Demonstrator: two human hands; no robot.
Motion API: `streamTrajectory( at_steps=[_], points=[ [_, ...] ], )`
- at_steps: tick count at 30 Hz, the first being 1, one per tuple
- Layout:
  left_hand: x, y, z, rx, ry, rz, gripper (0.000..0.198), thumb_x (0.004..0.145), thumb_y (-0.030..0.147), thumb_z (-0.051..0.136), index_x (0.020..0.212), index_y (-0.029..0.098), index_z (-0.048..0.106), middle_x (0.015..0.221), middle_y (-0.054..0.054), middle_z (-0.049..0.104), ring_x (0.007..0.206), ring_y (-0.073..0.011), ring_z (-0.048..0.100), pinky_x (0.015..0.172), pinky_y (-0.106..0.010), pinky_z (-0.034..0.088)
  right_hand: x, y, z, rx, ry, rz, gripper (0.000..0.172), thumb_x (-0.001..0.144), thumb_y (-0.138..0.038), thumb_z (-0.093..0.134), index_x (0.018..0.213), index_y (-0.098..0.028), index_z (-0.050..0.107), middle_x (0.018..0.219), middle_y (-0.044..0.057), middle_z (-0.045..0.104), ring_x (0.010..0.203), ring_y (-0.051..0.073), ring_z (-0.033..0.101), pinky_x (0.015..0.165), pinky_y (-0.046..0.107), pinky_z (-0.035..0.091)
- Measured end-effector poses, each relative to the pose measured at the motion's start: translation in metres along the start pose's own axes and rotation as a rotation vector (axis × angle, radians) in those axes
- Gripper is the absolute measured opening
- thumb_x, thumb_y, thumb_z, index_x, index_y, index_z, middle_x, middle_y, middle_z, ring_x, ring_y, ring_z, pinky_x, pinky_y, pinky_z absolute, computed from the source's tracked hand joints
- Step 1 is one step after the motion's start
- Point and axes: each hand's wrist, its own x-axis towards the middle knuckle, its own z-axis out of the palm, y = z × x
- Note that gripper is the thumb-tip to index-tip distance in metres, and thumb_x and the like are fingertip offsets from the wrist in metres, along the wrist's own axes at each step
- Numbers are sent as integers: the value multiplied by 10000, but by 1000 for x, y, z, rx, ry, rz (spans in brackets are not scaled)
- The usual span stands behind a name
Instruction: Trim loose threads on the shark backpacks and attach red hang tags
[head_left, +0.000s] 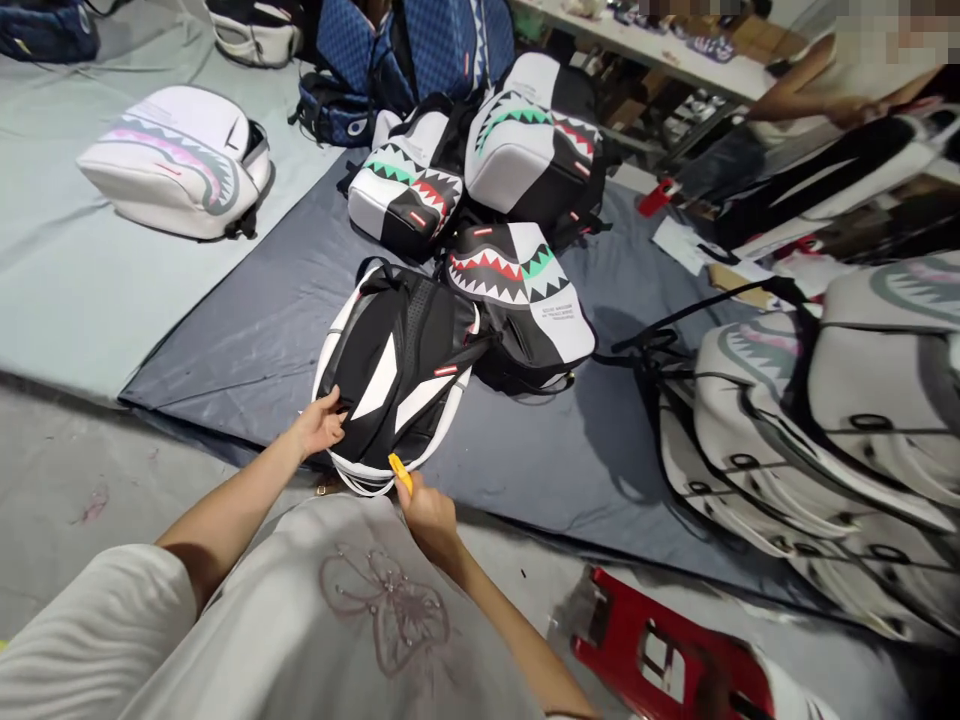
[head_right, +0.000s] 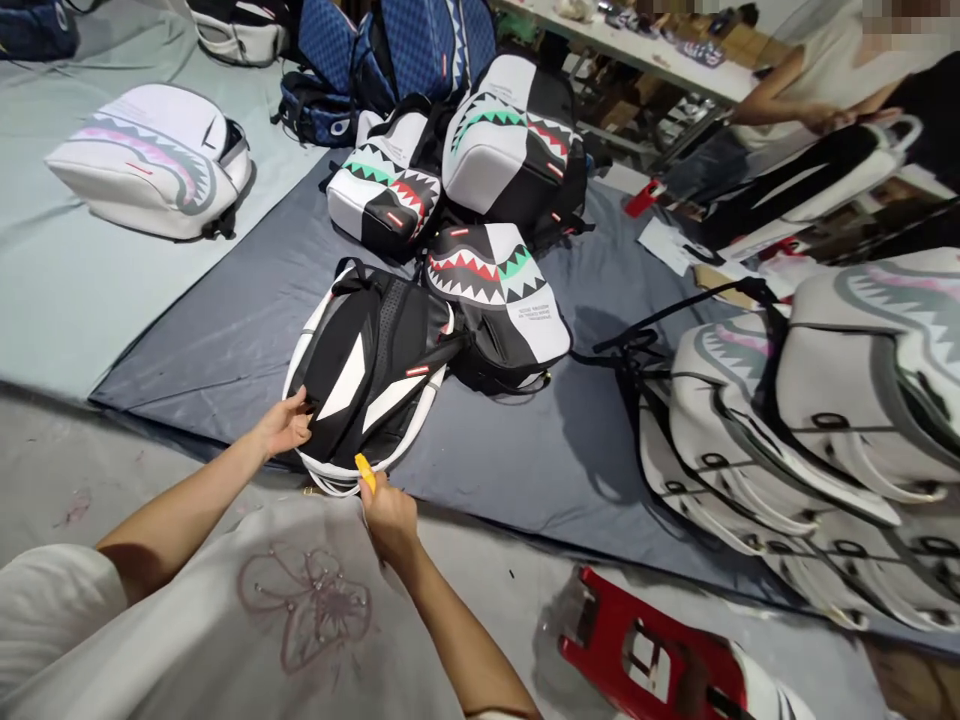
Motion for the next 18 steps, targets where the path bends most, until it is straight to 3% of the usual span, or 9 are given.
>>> streamTrajectory(
  at_steps=[6, 12, 18],
  points=[
    [4, 1, -14, -37, -133, -56, 329, 897, 451, 608, 782, 144, 601, 780, -21, 681, 486, -77, 564, 312, -160, 330, -8, 26, 3, 6, 73, 257, 436, 1029, -444, 293, 1216, -146, 551, 898, 148, 724, 845, 226, 724, 699, 274, 490],
    [8, 0, -17, -22, -187, -92, 344, 875, 474, 632, 793, 140, 617, 750, -20, 670, 455, -71, 545, 294, -150, 299, 11, 12, 7, 77, 97, 269, 427, 1037, -424, 274, 1194, -133, 545, 945, 161, 733, 901, 238, 724, 720, 284, 483],
    [8, 2, -19, -17, -187, -63, 409, 914, 537, 529, 806, 152, 612, 768, -32, 673, 431, -55, 517, 277, -128, 263, 7, 22, 8, 116, 119, 270, 454, 1035, -460, 239, 1162, -162, 558, 974, 145, 739, 916, 239, 721, 696, 278, 468]
  ],
)
